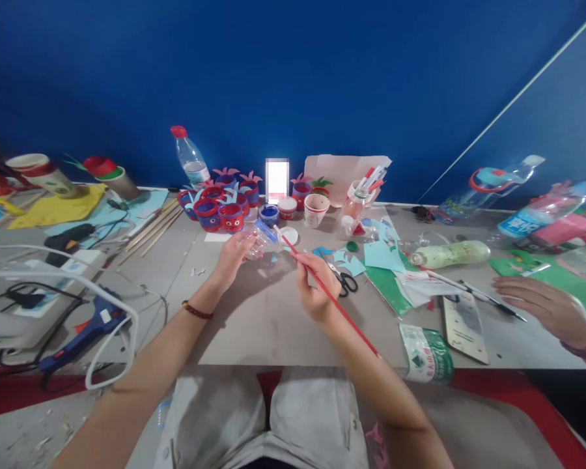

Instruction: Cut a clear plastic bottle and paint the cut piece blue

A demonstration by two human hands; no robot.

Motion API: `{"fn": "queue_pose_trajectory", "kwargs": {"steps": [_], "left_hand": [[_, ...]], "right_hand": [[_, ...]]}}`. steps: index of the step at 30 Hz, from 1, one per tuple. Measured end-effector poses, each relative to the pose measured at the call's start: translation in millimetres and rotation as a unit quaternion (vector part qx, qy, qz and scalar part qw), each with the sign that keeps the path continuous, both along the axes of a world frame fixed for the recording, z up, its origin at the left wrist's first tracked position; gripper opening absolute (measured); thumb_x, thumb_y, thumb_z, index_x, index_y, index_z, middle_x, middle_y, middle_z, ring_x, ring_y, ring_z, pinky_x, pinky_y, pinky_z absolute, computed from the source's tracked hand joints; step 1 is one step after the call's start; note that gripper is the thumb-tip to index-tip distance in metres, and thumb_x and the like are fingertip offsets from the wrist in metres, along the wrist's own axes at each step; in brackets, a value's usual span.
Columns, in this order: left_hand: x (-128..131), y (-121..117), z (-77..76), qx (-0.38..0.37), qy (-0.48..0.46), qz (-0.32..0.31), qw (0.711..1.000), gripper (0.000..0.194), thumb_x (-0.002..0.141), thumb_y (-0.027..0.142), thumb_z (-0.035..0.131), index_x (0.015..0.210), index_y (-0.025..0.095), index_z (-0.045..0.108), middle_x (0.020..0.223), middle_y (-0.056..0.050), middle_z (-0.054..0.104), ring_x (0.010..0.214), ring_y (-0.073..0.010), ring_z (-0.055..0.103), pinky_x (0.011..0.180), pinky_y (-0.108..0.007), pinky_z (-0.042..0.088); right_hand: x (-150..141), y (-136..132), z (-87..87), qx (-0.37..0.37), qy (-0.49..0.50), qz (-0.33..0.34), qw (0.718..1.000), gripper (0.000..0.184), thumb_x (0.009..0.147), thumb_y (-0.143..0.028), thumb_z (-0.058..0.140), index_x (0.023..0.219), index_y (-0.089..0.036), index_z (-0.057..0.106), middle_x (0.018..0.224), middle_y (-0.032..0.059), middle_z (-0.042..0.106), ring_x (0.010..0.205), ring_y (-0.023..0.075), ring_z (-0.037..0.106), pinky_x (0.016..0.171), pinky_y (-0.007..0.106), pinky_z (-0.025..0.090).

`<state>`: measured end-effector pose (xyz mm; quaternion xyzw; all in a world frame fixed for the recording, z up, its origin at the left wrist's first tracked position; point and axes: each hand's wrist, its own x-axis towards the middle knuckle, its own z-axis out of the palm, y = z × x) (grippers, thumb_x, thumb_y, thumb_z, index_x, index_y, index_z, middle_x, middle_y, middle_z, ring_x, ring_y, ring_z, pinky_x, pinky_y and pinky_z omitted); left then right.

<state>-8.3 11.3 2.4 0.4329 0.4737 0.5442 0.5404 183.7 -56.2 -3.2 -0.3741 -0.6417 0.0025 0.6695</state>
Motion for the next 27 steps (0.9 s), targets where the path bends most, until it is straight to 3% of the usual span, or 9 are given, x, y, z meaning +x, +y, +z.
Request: {"fn": "queue_pose_trajectory", "kwargs": {"steps": [5, 14, 27], "left_hand": [[1.7, -1.1, -2.3, 0.012, 0.017, -0.008, 1.000, 0.046, 0.066, 0.047, 0.080, 0.097, 0.017, 0.065, 0.081, -0.002, 0.069, 0.065, -0.0132, 0.065, 0.064, -0.029, 0.058], [0.8, 3.7, -8.2, 0.025, 0.021, 0.008, 0.999, 0.049, 0.062, 0.048, 0.081, 0.097, 0.016, 0.066, 0.083, -0.002, 0.068, 0.066, -0.0132, 0.063, 0.064, -0.029, 0.056], [-1.8, 2.8, -6.0, -0.005, -0.055, -0.003, 0.998, 0.048, 0.066, 0.054, 0.080, 0.092, 0.017, 0.063, 0.083, -0.003, 0.071, 0.059, -0.0143, 0.065, 0.065, -0.033, 0.058]], "right_hand": [[-4.2, -3.3, 10.6, 0.008, -0.044, -0.006, 0.999, 0.017, 0.093, -0.014, 0.056, 0.102, -0.023, 0.067, 0.089, 0.0051, 0.079, 0.080, 0.0194, 0.078, 0.074, 0.034, 0.065], [-6.2, -4.8, 10.6, -0.011, -0.081, -0.014, 0.997, 0.018, 0.092, -0.011, 0.056, 0.101, -0.023, 0.066, 0.091, 0.0044, 0.079, 0.078, 0.0175, 0.077, 0.074, 0.031, 0.065], [-6.0, -5.9, 15.0, -0.002, -0.086, -0.010, 0.996, 0.017, 0.091, -0.010, 0.054, 0.099, -0.022, 0.063, 0.088, 0.0050, 0.077, 0.076, 0.0176, 0.076, 0.070, 0.031, 0.064]]}}
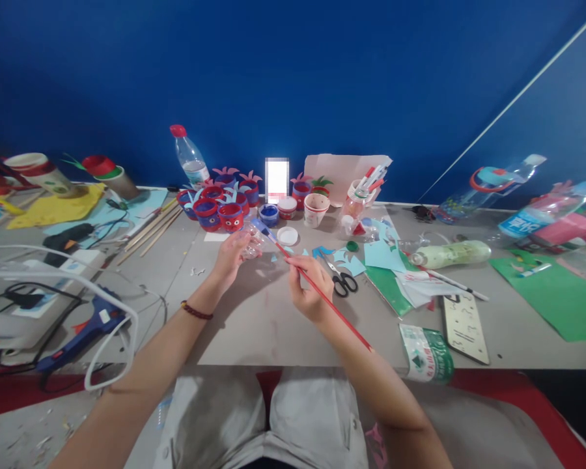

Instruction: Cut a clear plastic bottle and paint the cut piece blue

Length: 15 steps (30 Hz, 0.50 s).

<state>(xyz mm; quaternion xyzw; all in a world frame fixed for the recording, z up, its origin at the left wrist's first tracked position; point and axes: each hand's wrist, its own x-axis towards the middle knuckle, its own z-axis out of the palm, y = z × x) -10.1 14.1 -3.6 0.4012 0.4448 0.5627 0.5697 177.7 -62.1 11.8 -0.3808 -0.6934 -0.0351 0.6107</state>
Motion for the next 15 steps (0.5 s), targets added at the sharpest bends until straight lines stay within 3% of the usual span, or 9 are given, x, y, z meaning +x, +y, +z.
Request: {"fn": "queue_pose_trajectory", "kwargs": {"steps": [4, 8, 12, 15], "left_hand": [[-2.5, 2.3, 0.1, -0.007, -0.078, 0.003, 0.997, 0.050, 0.068, 0.056, 0.077, 0.095, 0.016, 0.064, 0.083, -0.005, 0.071, 0.069, -0.0168, 0.068, 0.071, -0.034, 0.059], [-4.5, 3.8, -0.4, 0.010, -0.124, -0.005, 0.992, 0.052, 0.070, 0.051, 0.077, 0.106, 0.020, 0.057, 0.097, -0.006, 0.070, 0.085, -0.0195, 0.071, 0.082, -0.037, 0.059], [-3.0, 6.7, -12.5, 0.067, -0.007, 0.037, 0.997, 0.060, 0.068, 0.038, 0.082, 0.115, 0.026, 0.047, 0.113, -0.006, 0.063, 0.099, -0.0225, 0.068, 0.085, -0.044, 0.060], [-2.9, 8.9, -23.6, 0.199, 0.168, 0.094, 0.961, 0.061, 0.068, 0.027, 0.082, 0.118, 0.027, 0.046, 0.123, -0.010, 0.056, 0.118, -0.0275, 0.060, 0.094, -0.048, 0.057]], "right_hand": [[1.6, 1.5, 2.2, -0.002, -0.023, -0.033, 0.999, 0.014, 0.091, -0.011, 0.054, 0.095, -0.021, 0.063, 0.083, 0.0041, 0.076, 0.072, 0.0168, 0.074, 0.066, 0.029, 0.062], [5.6, 3.9, 2.6, -0.002, -0.035, -0.050, 0.998, 0.013, 0.091, -0.011, 0.056, 0.094, -0.022, 0.063, 0.079, 0.0028, 0.074, 0.068, 0.0164, 0.072, 0.064, 0.028, 0.060], [6.7, 3.8, 2.7, 0.003, -0.012, -0.042, 0.999, 0.016, 0.092, -0.011, 0.055, 0.098, -0.023, 0.064, 0.084, 0.0034, 0.076, 0.075, 0.0173, 0.074, 0.069, 0.030, 0.061], [6.7, 4.6, -0.2, 0.012, 0.000, -0.042, 0.999, 0.017, 0.094, -0.014, 0.054, 0.102, -0.023, 0.066, 0.087, 0.0045, 0.077, 0.080, 0.0186, 0.075, 0.072, 0.033, 0.062]]}}
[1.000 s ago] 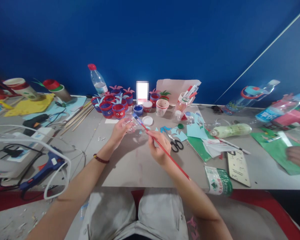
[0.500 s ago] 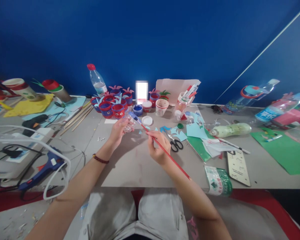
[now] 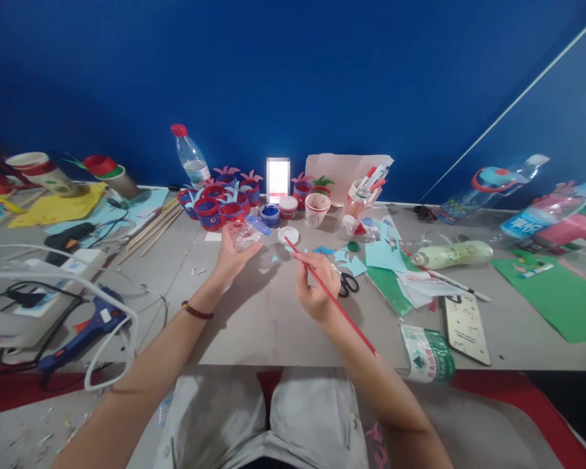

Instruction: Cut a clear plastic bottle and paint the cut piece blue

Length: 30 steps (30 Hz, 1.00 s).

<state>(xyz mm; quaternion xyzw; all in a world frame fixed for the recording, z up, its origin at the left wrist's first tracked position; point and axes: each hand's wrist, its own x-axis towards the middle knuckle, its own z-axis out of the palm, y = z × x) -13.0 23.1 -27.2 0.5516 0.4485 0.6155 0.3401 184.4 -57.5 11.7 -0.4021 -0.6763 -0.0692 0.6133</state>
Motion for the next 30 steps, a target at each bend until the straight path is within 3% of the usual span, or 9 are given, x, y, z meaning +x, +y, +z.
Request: {"fn": "queue_pose_trajectory", "kwargs": {"steps": [2, 5, 8, 12, 21, 30], "left_hand": [[-1.4, -0.1, -3.1, 0.101, 0.132, 0.033, 0.986, 0.057, 0.071, 0.019, 0.078, 0.119, 0.026, 0.047, 0.124, -0.010, 0.054, 0.124, -0.0291, 0.056, 0.102, -0.052, 0.052], [-3.2, -2.6, -1.6, 0.218, 0.281, 0.064, 0.932, 0.055, 0.077, 0.008, 0.069, 0.123, 0.025, 0.046, 0.126, -0.011, 0.052, 0.125, -0.0283, 0.054, 0.109, -0.054, 0.047], [-3.2, -4.9, 1.3, 0.274, 0.352, 0.065, 0.892, 0.056, 0.079, 0.003, 0.064, 0.127, 0.025, 0.044, 0.127, -0.012, 0.052, 0.124, -0.0276, 0.055, 0.107, -0.051, 0.049], [-2.8, -4.9, 1.5, 0.298, 0.390, 0.055, 0.869, 0.058, 0.080, 0.002, 0.062, 0.129, 0.025, 0.042, 0.127, -0.013, 0.052, 0.126, -0.0281, 0.054, 0.106, -0.050, 0.050], [-1.0, -6.7, 2.7, 0.322, 0.397, 0.080, 0.856, 0.057, 0.081, 0.002, 0.062, 0.130, 0.024, 0.041, 0.125, -0.013, 0.053, 0.121, -0.0279, 0.056, 0.102, -0.048, 0.053], [1.6, -8.4, 1.0, 0.298, 0.374, 0.088, 0.874, 0.056, 0.081, 0.006, 0.065, 0.129, 0.024, 0.042, 0.124, -0.012, 0.052, 0.121, -0.0272, 0.056, 0.100, -0.047, 0.054]], "right_hand": [[0.5, 1.5, -3.0, 0.009, 0.005, -0.007, 1.000, 0.016, 0.095, -0.016, 0.054, 0.104, -0.023, 0.066, 0.088, 0.0053, 0.077, 0.081, 0.0192, 0.075, 0.072, 0.034, 0.063], [1.7, 4.1, -7.4, 0.018, 0.010, -0.012, 1.000, 0.015, 0.096, -0.017, 0.055, 0.105, -0.022, 0.066, 0.091, 0.0060, 0.076, 0.084, 0.0200, 0.076, 0.072, 0.034, 0.063], [2.6, 5.5, -10.2, 0.012, 0.013, -0.002, 1.000, 0.016, 0.095, -0.015, 0.055, 0.106, -0.023, 0.065, 0.095, 0.0058, 0.076, 0.088, 0.0203, 0.076, 0.075, 0.034, 0.064], [2.1, 5.5, -10.0, 0.003, 0.002, 0.009, 1.000, 0.018, 0.094, -0.012, 0.056, 0.105, -0.023, 0.065, 0.096, 0.0062, 0.076, 0.089, 0.0201, 0.076, 0.076, 0.034, 0.063], [-0.4, 1.0, -5.3, -0.003, -0.026, 0.034, 0.999, 0.019, 0.094, -0.012, 0.054, 0.104, -0.022, 0.065, 0.092, 0.0067, 0.075, 0.087, 0.0211, 0.074, 0.075, 0.036, 0.061], [-0.3, 1.7, -12.5, -0.001, -0.040, 0.065, 0.997, 0.021, 0.093, -0.010, 0.054, 0.107, -0.023, 0.064, 0.095, 0.0075, 0.073, 0.088, 0.0215, 0.072, 0.077, 0.038, 0.060]]}}
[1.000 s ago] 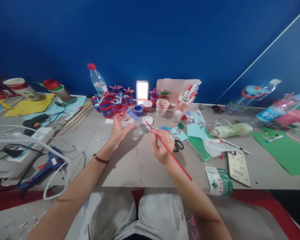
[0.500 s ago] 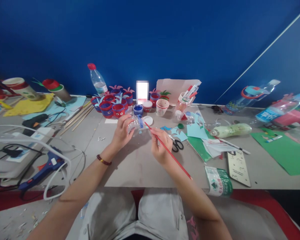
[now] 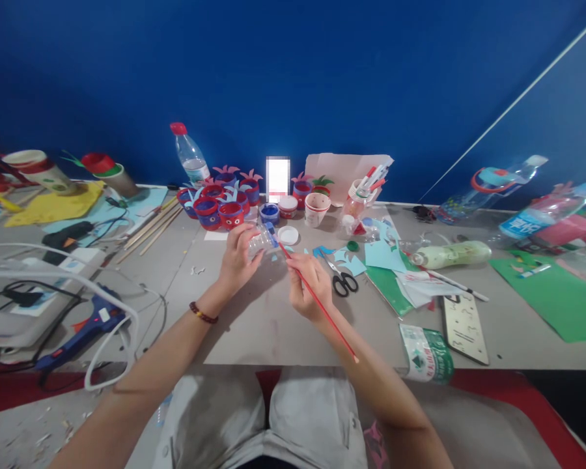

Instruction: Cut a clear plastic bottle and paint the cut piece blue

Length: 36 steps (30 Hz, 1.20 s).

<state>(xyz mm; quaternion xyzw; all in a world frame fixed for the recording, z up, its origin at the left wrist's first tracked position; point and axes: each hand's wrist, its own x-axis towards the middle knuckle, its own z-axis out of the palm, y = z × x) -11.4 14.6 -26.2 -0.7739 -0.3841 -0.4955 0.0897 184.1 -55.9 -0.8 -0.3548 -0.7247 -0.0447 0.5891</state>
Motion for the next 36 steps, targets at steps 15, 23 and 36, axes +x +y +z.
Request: {"fn": "queue_pose_trajectory", "kwargs": {"steps": [15, 23, 36], "left_hand": [[1.4, -3.3, -1.8, -0.062, -0.045, 0.006, 0.997, 0.054, 0.082, 0.016, 0.069, 0.129, 0.023, 0.042, 0.127, -0.013, 0.050, 0.124, -0.0281, 0.054, 0.106, -0.049, 0.050], [-1.7, 0.1, -2.4, -0.072, -0.083, 0.022, 0.994, 0.053, 0.081, 0.016, 0.071, 0.127, 0.022, 0.045, 0.126, -0.013, 0.051, 0.125, -0.0285, 0.053, 0.108, -0.053, 0.048], [-1.4, 1.0, 1.2, 0.024, 0.019, 0.003, 1.000, 0.054, 0.081, -0.001, 0.058, 0.125, 0.026, 0.043, 0.126, -0.012, 0.053, 0.125, -0.0275, 0.056, 0.103, -0.050, 0.054]], "right_hand": [[-0.9, -1.0, 1.7, 0.011, -0.031, -0.003, 0.999, 0.020, 0.093, -0.013, 0.051, 0.107, -0.023, 0.062, 0.091, 0.0074, 0.073, 0.085, 0.0217, 0.072, 0.075, 0.040, 0.061], [0.7, -2.4, 6.8, 0.022, -0.030, 0.001, 0.999, 0.017, 0.091, -0.012, 0.050, 0.099, -0.022, 0.061, 0.082, 0.0058, 0.069, 0.078, 0.0211, 0.070, 0.070, 0.038, 0.060], [-1.1, -0.8, 3.7, 0.028, -0.004, -0.015, 0.999, 0.030, 0.092, -0.009, 0.052, 0.115, -0.023, 0.064, 0.095, 0.0086, 0.075, 0.088, 0.0222, 0.073, 0.079, 0.039, 0.059]]}}
